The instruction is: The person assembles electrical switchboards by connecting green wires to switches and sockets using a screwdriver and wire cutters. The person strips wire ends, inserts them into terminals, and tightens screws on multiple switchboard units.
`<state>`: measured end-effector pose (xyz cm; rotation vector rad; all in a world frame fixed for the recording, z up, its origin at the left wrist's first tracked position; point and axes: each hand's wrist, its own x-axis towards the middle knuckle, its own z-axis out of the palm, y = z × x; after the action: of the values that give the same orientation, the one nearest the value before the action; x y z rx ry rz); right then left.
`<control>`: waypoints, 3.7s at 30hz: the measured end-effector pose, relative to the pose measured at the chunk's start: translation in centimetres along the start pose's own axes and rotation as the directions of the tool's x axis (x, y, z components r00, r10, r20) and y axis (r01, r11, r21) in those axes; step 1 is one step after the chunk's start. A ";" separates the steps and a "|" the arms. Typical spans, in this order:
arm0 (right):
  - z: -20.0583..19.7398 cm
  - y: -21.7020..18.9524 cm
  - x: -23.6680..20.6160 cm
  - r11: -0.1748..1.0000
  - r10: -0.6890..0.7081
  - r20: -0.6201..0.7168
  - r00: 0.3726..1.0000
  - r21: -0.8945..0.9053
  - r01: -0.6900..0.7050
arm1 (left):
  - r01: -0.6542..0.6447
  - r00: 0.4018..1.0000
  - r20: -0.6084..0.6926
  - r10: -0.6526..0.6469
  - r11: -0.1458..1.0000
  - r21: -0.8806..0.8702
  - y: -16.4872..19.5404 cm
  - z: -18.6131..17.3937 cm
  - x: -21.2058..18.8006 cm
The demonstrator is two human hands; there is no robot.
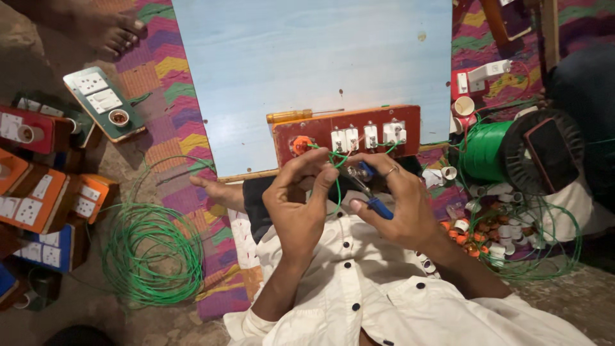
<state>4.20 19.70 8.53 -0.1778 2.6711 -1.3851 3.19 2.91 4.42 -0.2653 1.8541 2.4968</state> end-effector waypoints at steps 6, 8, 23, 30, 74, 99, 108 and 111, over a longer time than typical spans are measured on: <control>-0.2 1.0 0.1 0.997 0.044 -0.074 0.996 -0.060 -0.048 | -0.086 0.993 0.091 0.078 0.993 0.081 2.0 0.7 0.5; -0.3 1.6 0.0 0.965 -0.129 -0.175 0.976 -0.250 0.083 | -0.345 0.934 0.242 0.262 0.839 0.420 3.4 0.6 0.2; 0.6 7.3 -2.2 0.761 0.100 0.223 0.970 0.611 -0.219 | -0.485 0.874 0.124 0.469 0.854 0.190 -2.4 1.4 2.4; 1.2 7.3 -2.1 0.724 0.187 0.250 0.950 0.619 -0.305 | -0.392 0.916 0.014 0.402 0.884 0.256 -2.9 1.4 2.2; -1.0 5.0 4.4 0.490 -0.020 0.014 1.000 0.872 -0.002 | -0.162 0.964 0.261 0.057 0.902 0.400 2.9 2.6 0.5; 1.8 7.0 4.4 0.230 0.001 -0.226 0.974 0.948 0.220 | -0.340 0.923 0.319 0.214 0.843 0.417 1.8 2.9 -0.2; -1.3 3.7 4.9 0.771 -0.252 -0.601 0.759 0.349 0.532 | -0.498 0.866 0.303 0.397 0.736 0.459 1.7 2.8 -0.3; -2.4 4.0 4.4 0.781 -0.622 -0.457 0.636 -0.298 0.549 | -0.480 0.876 0.305 0.373 0.734 0.481 1.8 2.6 -0.3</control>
<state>-0.74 23.17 6.40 -0.8857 3.3708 -1.6014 2.92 4.89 6.90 0.4559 2.6608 1.9514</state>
